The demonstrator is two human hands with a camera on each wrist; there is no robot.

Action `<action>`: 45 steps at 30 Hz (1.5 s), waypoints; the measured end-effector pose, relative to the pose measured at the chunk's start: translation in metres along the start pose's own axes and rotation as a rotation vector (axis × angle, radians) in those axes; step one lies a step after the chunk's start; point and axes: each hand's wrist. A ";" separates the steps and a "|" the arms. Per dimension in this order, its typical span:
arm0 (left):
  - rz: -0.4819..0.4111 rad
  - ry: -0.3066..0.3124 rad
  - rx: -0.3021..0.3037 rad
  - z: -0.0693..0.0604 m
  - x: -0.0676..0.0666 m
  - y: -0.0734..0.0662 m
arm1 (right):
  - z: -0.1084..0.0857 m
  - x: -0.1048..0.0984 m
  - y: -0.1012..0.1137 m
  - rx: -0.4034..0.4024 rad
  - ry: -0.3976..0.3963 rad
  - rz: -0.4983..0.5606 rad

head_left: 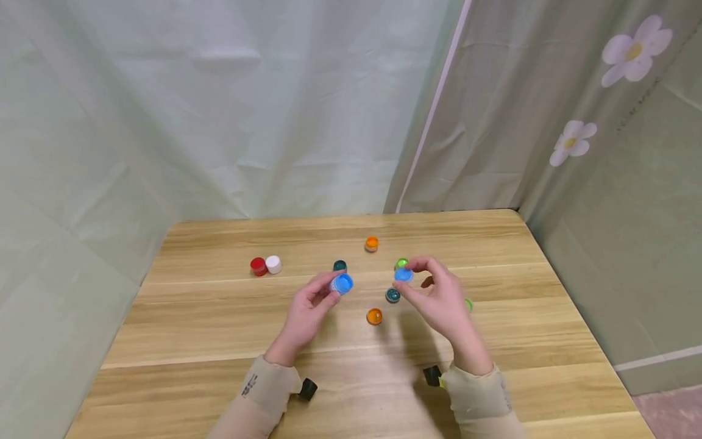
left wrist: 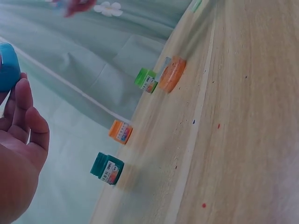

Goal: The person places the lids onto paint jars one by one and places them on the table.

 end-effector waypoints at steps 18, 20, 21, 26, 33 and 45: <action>0.014 0.031 0.065 -0.002 0.005 0.000 | 0.005 0.032 0.027 -0.203 0.164 0.033; 0.015 0.037 0.069 -0.002 0.006 -0.001 | 0.006 0.032 0.025 -0.194 0.163 0.023; 0.016 0.039 0.070 -0.002 0.006 -0.001 | 0.006 0.031 0.025 -0.188 0.164 0.017; 0.024 0.037 0.062 -0.002 0.006 0.000 | 0.006 0.031 0.026 -0.151 0.210 0.037; 0.010 0.034 0.065 -0.002 0.007 -0.001 | 0.005 0.034 0.028 -0.135 0.287 0.024; 0.012 0.038 0.077 -0.002 0.006 0.001 | 0.006 0.039 0.023 -0.188 0.279 -0.050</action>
Point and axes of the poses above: each hand's wrist, its own z-axis towards the middle knuckle, its own x-axis out of the palm, y = z × x, and after that the axes turned 12 degrees about y, right-handed
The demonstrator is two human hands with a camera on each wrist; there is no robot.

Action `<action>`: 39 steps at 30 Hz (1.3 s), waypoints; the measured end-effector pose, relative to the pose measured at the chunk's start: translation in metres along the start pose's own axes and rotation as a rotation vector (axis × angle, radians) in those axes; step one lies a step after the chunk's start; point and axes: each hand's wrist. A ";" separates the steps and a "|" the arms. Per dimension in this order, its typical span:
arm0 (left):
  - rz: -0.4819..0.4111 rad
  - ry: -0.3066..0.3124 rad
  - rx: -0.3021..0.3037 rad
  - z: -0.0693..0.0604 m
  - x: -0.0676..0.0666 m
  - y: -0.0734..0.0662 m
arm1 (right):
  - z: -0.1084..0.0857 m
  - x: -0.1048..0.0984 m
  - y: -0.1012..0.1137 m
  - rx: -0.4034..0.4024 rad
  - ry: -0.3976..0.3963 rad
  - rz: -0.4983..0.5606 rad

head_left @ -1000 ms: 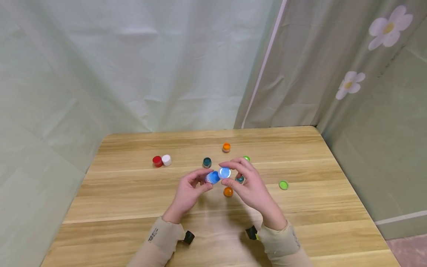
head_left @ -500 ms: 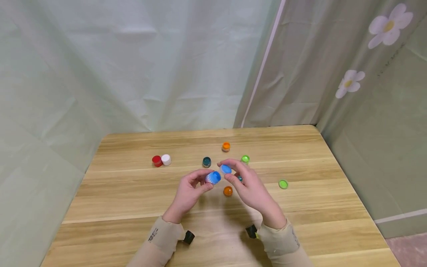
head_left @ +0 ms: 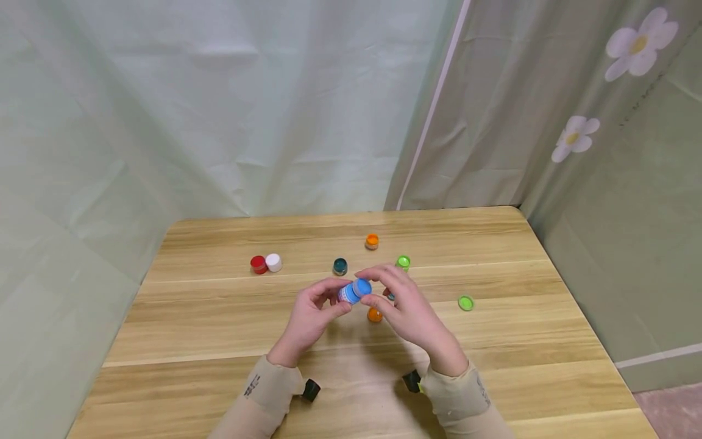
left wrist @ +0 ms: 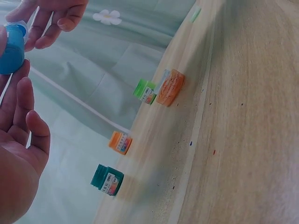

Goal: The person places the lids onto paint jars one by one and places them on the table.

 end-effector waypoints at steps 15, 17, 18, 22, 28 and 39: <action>-0.020 -0.018 0.008 -0.001 0.000 -0.003 | 0.000 0.000 0.003 -0.068 0.009 -0.090; -0.014 -0.013 0.016 -0.001 0.000 -0.002 | 0.000 -0.001 0.003 -0.093 0.007 -0.111; -0.012 -0.011 0.019 -0.001 0.000 -0.002 | 0.000 -0.001 0.004 -0.106 0.005 -0.120; -0.009 -0.005 0.033 -0.001 0.000 -0.001 | 0.000 -0.001 0.003 -0.144 -0.001 -0.151; -0.005 -0.004 0.052 0.000 0.001 0.001 | 0.000 0.000 0.000 -0.172 -0.014 -0.186; 0.001 -0.001 0.065 0.000 0.001 0.003 | 0.000 0.000 -0.001 -0.219 -0.026 -0.245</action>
Point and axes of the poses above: each hand's wrist, its own z-axis towards the middle knuckle, its own x-axis out of the palm, y = z × x, and after that the axes turned 12 degrees about y, right-handed
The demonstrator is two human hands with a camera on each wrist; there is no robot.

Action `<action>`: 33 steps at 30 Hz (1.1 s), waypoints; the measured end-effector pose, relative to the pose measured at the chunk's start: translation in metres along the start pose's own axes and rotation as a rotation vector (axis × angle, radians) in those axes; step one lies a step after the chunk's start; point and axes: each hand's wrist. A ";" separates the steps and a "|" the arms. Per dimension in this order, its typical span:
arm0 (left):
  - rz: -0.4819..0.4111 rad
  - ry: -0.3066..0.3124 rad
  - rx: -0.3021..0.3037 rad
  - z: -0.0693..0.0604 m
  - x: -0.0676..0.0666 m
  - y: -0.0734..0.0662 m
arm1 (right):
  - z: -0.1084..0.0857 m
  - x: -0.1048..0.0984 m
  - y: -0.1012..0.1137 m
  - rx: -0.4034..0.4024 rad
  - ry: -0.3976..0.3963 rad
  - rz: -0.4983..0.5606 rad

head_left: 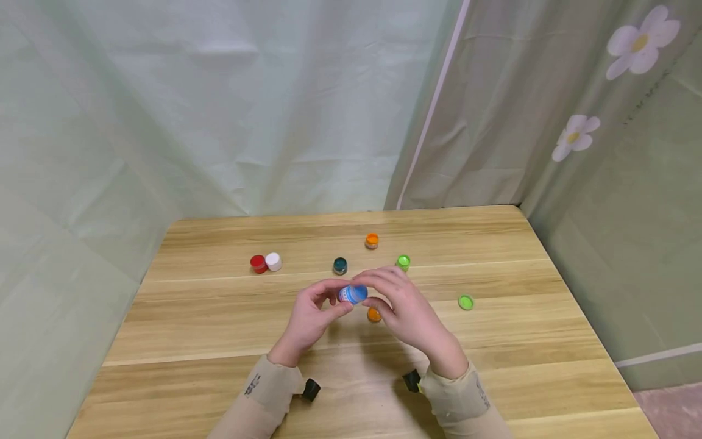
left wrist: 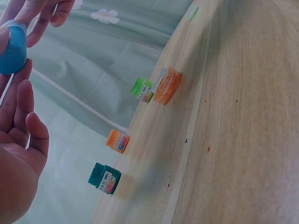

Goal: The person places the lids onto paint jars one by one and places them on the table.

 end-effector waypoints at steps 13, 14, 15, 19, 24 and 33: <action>0.031 0.015 -0.012 0.000 0.001 0.001 | 0.000 0.004 0.001 0.190 0.003 -0.076; 0.032 0.016 -0.010 0.000 0.001 0.001 | 0.000 0.004 0.002 0.199 0.003 -0.082; 0.033 0.018 -0.008 0.000 0.002 0.001 | 0.000 0.005 0.002 0.207 0.003 -0.086; 0.043 0.032 -0.007 0.001 0.003 0.001 | 0.001 0.006 0.003 0.230 -0.004 -0.118; 0.058 0.047 0.009 0.001 0.004 0.001 | 0.002 0.010 0.004 0.251 -0.025 -0.184; 0.059 0.049 -0.004 0.001 0.005 0.000 | -0.002 0.007 0.001 0.308 0.009 -0.130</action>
Point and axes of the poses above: each hand's wrist, its own z-axis towards the middle knuckle, its own x-axis out of the palm, y = z × x, and after that the axes turned 12 degrees about y, right-handed
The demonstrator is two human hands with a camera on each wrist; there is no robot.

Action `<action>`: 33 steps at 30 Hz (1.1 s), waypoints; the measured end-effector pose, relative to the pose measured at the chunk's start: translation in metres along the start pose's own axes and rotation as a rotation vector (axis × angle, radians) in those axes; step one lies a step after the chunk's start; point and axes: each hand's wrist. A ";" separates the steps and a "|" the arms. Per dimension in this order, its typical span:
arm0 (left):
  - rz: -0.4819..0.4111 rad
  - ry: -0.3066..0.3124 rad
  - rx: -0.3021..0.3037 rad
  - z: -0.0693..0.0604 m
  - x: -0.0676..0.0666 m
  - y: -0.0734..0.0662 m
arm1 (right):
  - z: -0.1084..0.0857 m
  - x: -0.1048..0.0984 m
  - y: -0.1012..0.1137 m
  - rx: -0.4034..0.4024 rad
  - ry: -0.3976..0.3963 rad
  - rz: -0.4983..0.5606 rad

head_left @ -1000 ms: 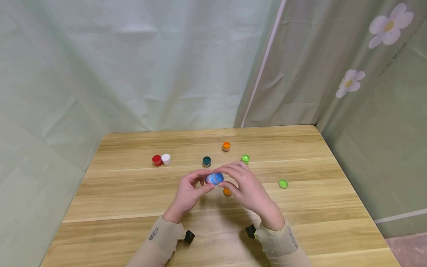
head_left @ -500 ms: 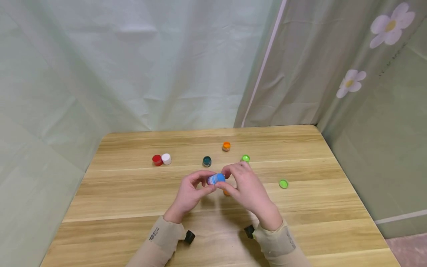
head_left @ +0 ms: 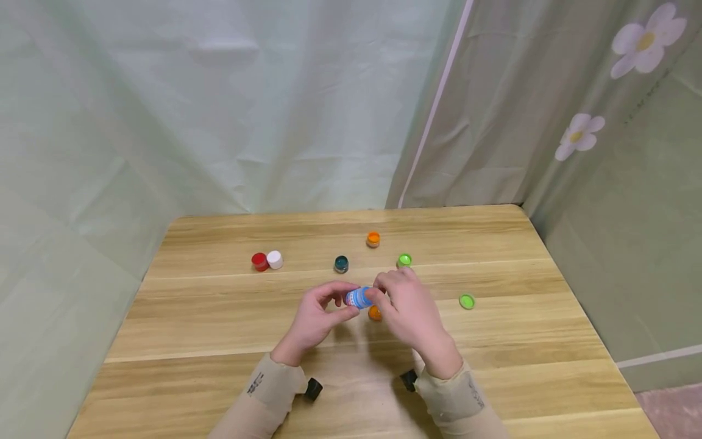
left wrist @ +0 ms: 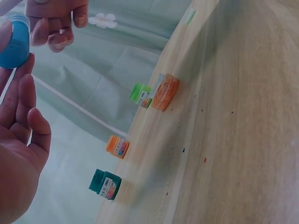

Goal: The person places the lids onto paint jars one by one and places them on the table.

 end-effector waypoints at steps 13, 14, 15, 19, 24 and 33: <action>-0.040 -0.008 0.001 -0.003 -0.003 -0.002 | -0.002 -0.015 -0.008 -0.341 0.071 0.104; -0.045 -0.009 -0.001 -0.004 -0.003 -0.003 | -0.002 -0.015 -0.009 -0.360 0.069 0.099; -0.052 -0.009 0.001 -0.004 -0.003 -0.003 | -0.002 -0.015 -0.009 -0.374 0.065 0.097; -0.066 -0.006 0.001 -0.004 -0.003 -0.002 | -0.001 -0.014 -0.010 -0.384 0.058 0.087; -0.078 0.003 0.012 -0.004 -0.003 -0.001 | -0.001 -0.014 -0.009 -0.364 0.047 0.067; -0.078 0.017 0.031 -0.003 -0.002 -0.002 | 0.001 -0.012 -0.007 -0.323 0.011 0.062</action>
Point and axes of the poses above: each hand's wrist, its own z-axis towards the middle knuckle, its own x-axis out of the palm, y = z × x, and after that the axes turned 12 degrees about y, right-handed
